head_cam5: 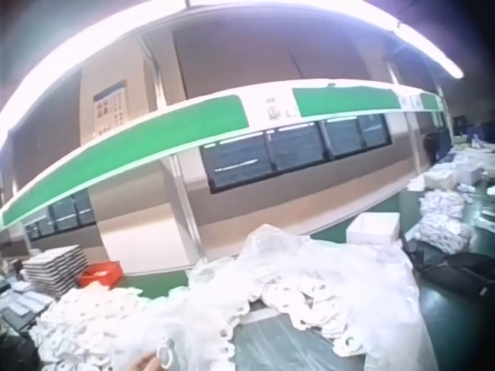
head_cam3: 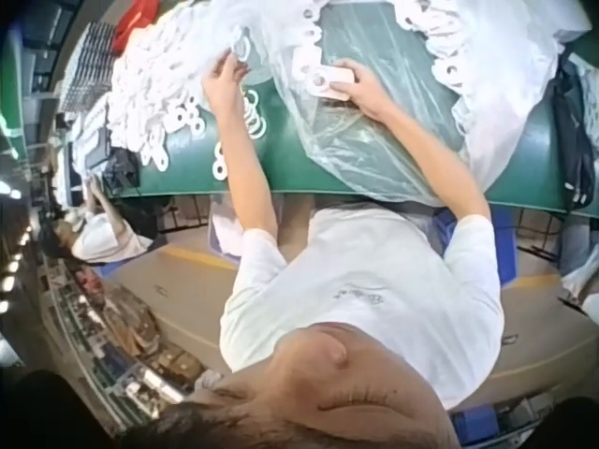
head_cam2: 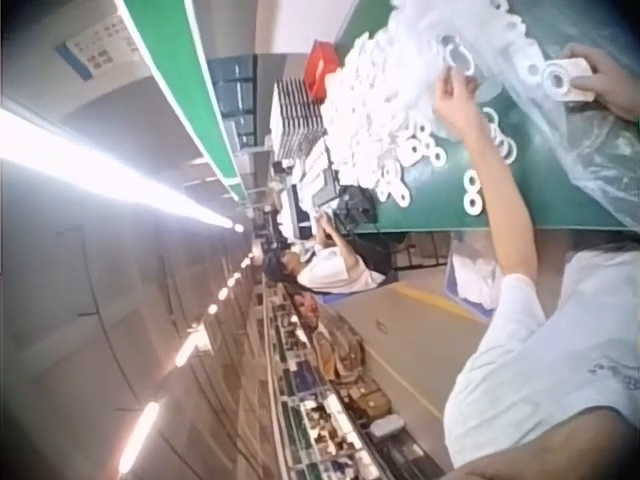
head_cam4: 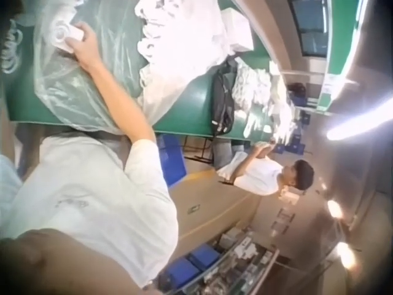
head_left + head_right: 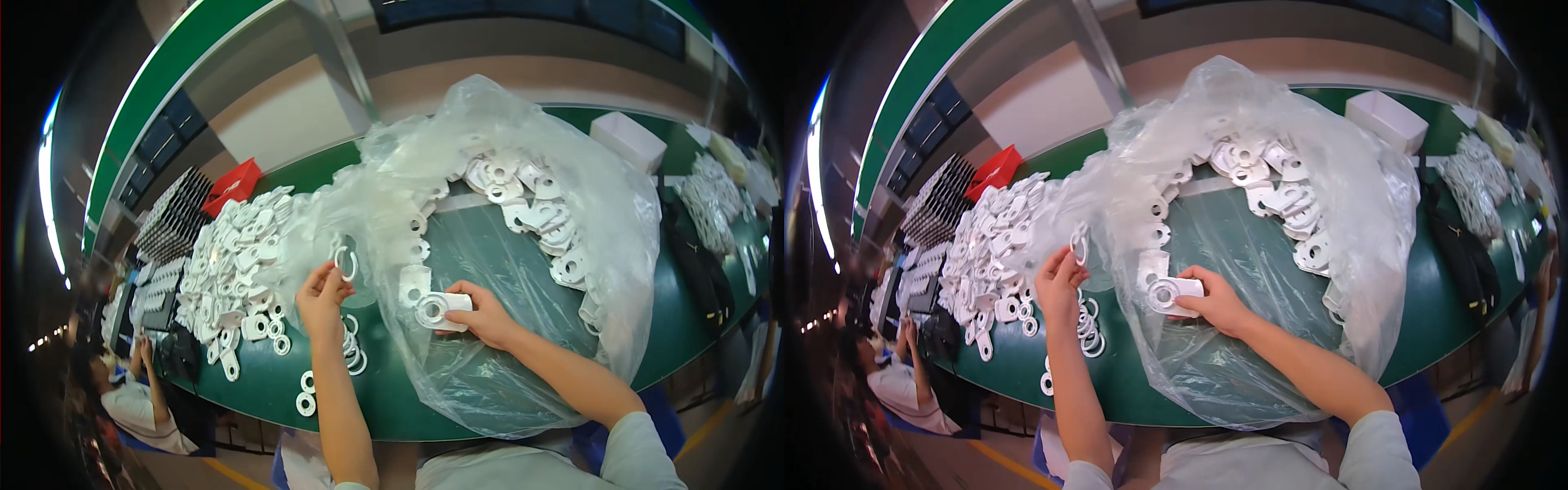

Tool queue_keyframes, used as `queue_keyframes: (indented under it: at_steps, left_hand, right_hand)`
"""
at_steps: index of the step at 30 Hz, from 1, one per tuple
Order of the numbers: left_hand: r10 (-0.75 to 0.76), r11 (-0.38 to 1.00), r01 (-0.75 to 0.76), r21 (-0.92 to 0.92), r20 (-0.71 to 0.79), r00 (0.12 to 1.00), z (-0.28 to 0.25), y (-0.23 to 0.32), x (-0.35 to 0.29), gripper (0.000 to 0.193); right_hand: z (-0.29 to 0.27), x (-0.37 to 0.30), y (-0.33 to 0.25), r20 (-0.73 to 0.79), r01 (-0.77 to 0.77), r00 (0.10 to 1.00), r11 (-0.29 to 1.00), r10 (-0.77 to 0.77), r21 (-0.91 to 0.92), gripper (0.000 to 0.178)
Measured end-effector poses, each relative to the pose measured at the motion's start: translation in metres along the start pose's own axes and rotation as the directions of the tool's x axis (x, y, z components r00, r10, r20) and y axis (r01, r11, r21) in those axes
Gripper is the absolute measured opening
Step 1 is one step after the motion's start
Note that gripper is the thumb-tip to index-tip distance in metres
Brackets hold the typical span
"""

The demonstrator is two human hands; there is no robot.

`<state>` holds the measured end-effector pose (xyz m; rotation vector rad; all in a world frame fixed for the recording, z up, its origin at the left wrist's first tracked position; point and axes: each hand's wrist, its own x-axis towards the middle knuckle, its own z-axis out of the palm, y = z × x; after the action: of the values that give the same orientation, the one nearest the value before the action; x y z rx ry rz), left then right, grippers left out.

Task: Assembling small white plastic rings onto a white plastic base unit at an industrial workbench.

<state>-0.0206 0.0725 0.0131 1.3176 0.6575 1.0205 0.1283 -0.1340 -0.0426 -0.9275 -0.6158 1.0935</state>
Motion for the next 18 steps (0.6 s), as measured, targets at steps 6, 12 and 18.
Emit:
queue_keyframes:
  at_steps: [6, 12, 18]
  left_hand:
    - [-0.12, 0.982, 0.15, -0.116, 0.232, 0.965, 0.034, -0.012, -0.028, 0.019]
    - [-0.21, 0.974, 0.168, 0.15, 0.33, 0.92, 0.042, -0.016, -0.036, 0.023]
    - [0.114, 0.904, -0.268, 0.333, 0.417, 0.902, 0.036, -0.025, -0.037, 0.022]
  right_hand:
    - [-0.001, 0.003, 0.006, -0.07, 0.07, 0.995, 0.996, -0.066, 0.047, 0.028]
    - [-0.005, 0.008, 0.011, -0.124, 0.08, 0.989, 0.997, -0.079, -0.004, 0.028]
    - [0.001, 0.005, 0.007, -0.185, 0.076, 0.981, 0.994, -0.06, 0.079, 0.029]
